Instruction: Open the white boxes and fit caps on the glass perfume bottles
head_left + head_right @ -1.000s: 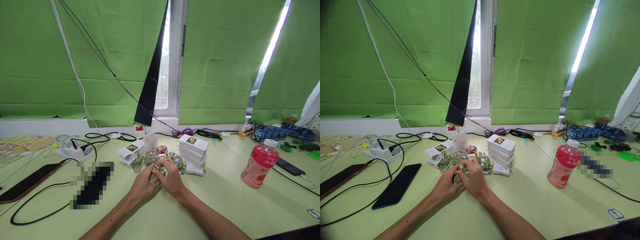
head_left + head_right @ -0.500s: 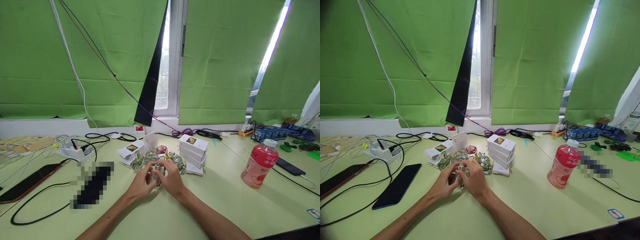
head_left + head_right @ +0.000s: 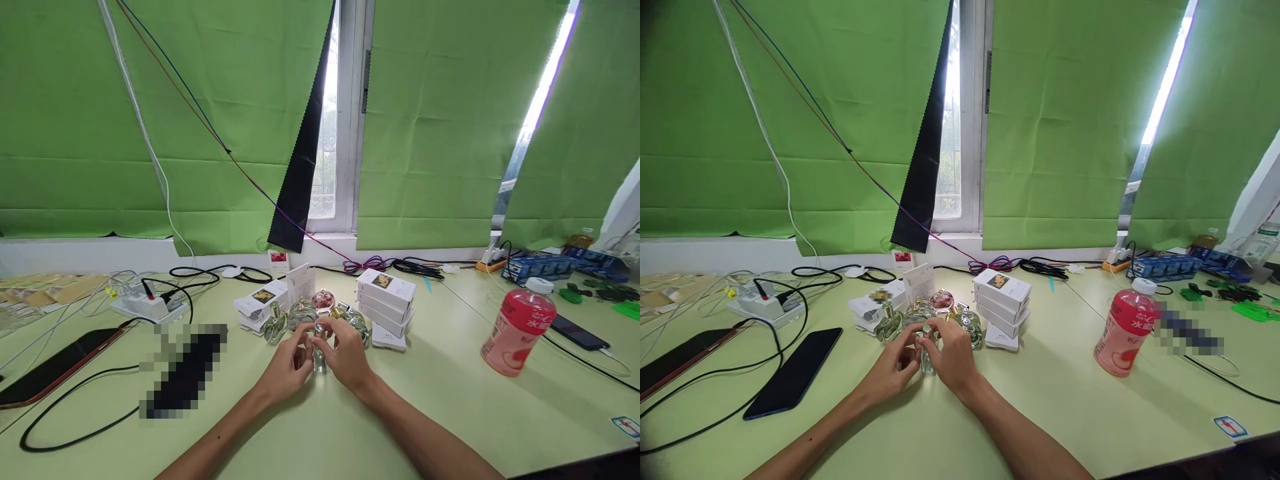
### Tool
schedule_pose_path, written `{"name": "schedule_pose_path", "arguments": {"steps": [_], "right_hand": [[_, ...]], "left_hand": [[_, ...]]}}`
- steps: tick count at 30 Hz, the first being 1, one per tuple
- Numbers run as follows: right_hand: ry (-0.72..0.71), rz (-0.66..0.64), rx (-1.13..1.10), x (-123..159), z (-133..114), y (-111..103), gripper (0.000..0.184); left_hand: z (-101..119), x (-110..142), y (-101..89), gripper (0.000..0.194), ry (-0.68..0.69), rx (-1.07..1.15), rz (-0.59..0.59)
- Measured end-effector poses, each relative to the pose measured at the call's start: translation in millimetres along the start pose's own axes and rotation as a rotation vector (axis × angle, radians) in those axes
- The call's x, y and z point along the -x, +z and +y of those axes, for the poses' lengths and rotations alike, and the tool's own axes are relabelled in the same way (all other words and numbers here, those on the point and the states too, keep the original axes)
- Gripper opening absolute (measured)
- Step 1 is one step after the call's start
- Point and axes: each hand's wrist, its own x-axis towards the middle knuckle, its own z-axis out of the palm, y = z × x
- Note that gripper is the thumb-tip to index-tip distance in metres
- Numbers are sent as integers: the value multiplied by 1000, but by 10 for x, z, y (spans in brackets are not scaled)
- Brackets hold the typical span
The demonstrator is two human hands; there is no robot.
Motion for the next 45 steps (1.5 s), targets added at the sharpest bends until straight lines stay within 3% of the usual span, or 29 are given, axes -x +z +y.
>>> {"name": "schedule_pose_path", "arguments": {"steps": [8,21,30,45], "right_hand": [[10,-30,-53,7,-4,-4,15],[27,-51,-102,-15,-48,-35,16],[47,-43,-108,-24,-43,-28,21],[72,-19,-80,-4,-24,5,26]], "left_hand": [[28,10,-12,50,86,-145,63],[38,1,-10,64,29,-90,29],[-25,-9,-3,64,59,-229,76],[-63,-34,23,40,98,-382,145]]}}
